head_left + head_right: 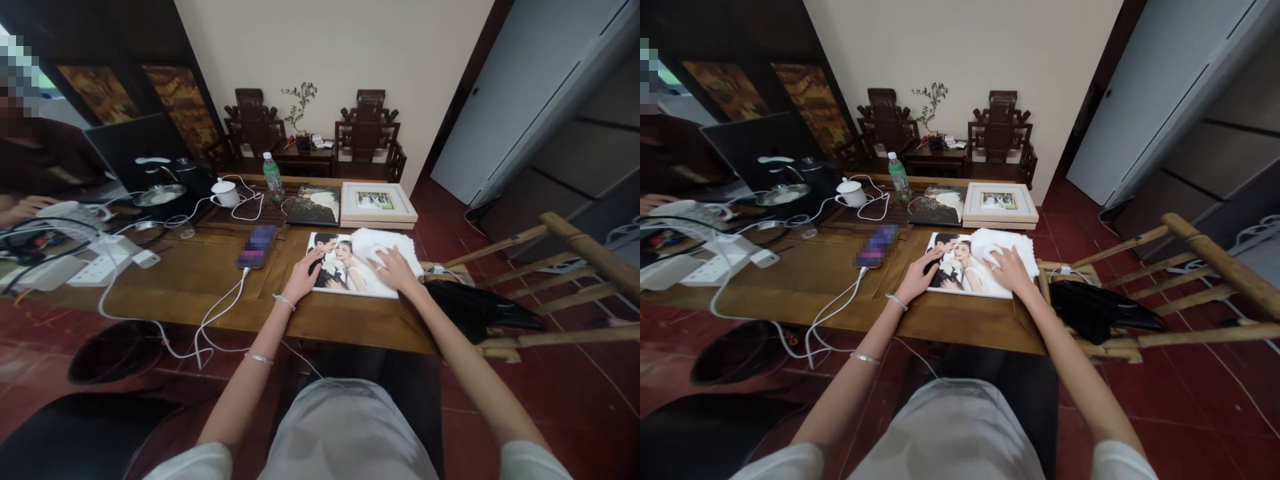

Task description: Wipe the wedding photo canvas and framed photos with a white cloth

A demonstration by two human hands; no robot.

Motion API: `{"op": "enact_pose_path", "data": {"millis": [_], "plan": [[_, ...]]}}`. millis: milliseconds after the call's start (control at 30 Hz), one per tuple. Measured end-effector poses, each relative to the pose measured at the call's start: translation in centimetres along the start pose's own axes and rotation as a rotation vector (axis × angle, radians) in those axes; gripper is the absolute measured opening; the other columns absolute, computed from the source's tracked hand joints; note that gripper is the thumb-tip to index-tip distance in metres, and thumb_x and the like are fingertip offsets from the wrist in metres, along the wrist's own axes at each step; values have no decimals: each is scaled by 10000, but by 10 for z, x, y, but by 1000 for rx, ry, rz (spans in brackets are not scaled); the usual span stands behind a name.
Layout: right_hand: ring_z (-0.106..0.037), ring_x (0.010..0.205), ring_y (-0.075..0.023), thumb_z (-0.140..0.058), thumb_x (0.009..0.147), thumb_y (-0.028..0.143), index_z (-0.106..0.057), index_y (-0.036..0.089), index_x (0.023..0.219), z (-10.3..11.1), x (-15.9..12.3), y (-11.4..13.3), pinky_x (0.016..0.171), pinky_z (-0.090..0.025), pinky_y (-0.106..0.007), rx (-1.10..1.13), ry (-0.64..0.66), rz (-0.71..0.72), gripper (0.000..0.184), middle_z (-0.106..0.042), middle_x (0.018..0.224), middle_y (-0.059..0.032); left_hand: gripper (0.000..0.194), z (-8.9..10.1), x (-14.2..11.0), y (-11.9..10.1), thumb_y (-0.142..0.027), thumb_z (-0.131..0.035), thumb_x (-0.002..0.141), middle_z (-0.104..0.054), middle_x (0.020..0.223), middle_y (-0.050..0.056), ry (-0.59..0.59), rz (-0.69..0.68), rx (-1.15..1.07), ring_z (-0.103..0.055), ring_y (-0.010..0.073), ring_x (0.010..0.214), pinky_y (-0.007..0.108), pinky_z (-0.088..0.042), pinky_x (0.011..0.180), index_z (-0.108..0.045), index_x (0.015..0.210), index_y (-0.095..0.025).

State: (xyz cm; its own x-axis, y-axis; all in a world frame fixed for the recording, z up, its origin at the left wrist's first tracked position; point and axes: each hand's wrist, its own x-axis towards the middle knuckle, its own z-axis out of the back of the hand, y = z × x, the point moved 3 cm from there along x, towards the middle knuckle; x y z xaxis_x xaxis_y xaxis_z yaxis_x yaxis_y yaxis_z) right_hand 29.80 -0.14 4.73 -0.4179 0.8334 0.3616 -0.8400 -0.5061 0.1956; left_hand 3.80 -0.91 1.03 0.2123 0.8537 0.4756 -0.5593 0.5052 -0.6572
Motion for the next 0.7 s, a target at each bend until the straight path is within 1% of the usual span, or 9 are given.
{"op": "enact_pose_path", "data": {"millis": [67, 133, 200, 267, 367, 467, 533, 600, 700], "plan": [[-547, 1128, -325, -407, 940, 318, -632, 182, 1098, -4, 22, -15, 1043, -278, -547, -10, -18, -48, 306, -651, 1169, -138, 308, 1, 0, -1, -250, -465, 906, -562, 1340, 101, 1, 2, -3, -469, 208, 1300, 411, -350, 1122, -626, 1157, -172], [-560, 1094, -332, -404, 941, 329, -631, 178, 1090, -6, 37, -25, 1009, -307, -531, -20, -30, -86, 311, -667, 1125, -141, 307, 1, 0, -2, -250, -467, 904, -561, 1343, 93, 1, 3, -3, -473, 208, 1297, 419, -351, 1120, -625, 1158, -183], [-561, 1087, -334, -399, 940, 329, -629, 170, 1080, -8, 44, -28, 988, -322, -522, -26, -36, -105, 313, -663, 1126, -150, 308, 2, 1, -2, -249, -467, 902, -557, 1347, 90, 1, 3, -3, -472, 209, 1298, 423, -350, 1119, -624, 1158, -184], [-552, 1105, -334, -389, 938, 307, -626, 162, 1077, -8, 41, -23, 982, -322, -531, -27, -37, -102, 310, -644, 1166, -159, 312, 1, 1, -2, -247, -465, 903, -555, 1349, 97, 4, 3, -2, -467, 209, 1302, 417, -347, 1121, -622, 1163, -175], [-480, 1215, -342, -396, 923, 262, -623, 133, 1076, -7, 17, -4, 1012, -281, -578, -26, -26, -67, 303, -592, 1242, -200, 316, 0, 0, -1, -243, -463, 904, -560, 1341, 111, 2, 4, 3, -464, 207, 1305, 409, -343, 1124, -623, 1163, -159], [-404, 1302, -320, -434, 898, 241, -639, 128, 1029, -1, -24, 22, 1066, -224, -593, -21, 8, -7, 268, -561, 1280, -225, 311, -1, 1, 0, -242, -464, 905, -565, 1337, 102, 1, 6, 8, -468, 207, 1302, 420, -346, 1123, -624, 1162, -171], [-408, 1309, -291, -445, 892, 228, -648, 157, 984, 7, -51, 37, 1089, -220, -582, 10, 35, 51, 234, -560, 1293, -205, 307, -1, 1, 0, -243, -464, 905, -565, 1338, 91, -1, 5, 5, -468, 208, 1302, 422, -350, 1121, -624, 1159, -180], [-418, 1307, -271, -459, 877, 198, -652, 183, 921, 16, -72, 48, 1101, -225, -577, 67, 70, 126, 199, -560, 1304, -181, 305, -1, 1, -1, -241, -463, 904, -567, 1338, 86, -1, 4, 3, -469, 210, 1300, 417, -353, 1120, -625, 1156, -183], [-454, 1281, -263, -492, 846, 167, -656, 206, 844, 27, -84, 52, 1113, -241, -560, 153, 115, 242, 168, -562, 1315, -150, 308, -1, 0, -2, -236, -462, 903, -566, 1339, 85, 3, 3, 6, -472, 212, 1298, 417, -354, 1121, -620, 1163, -186]]}}
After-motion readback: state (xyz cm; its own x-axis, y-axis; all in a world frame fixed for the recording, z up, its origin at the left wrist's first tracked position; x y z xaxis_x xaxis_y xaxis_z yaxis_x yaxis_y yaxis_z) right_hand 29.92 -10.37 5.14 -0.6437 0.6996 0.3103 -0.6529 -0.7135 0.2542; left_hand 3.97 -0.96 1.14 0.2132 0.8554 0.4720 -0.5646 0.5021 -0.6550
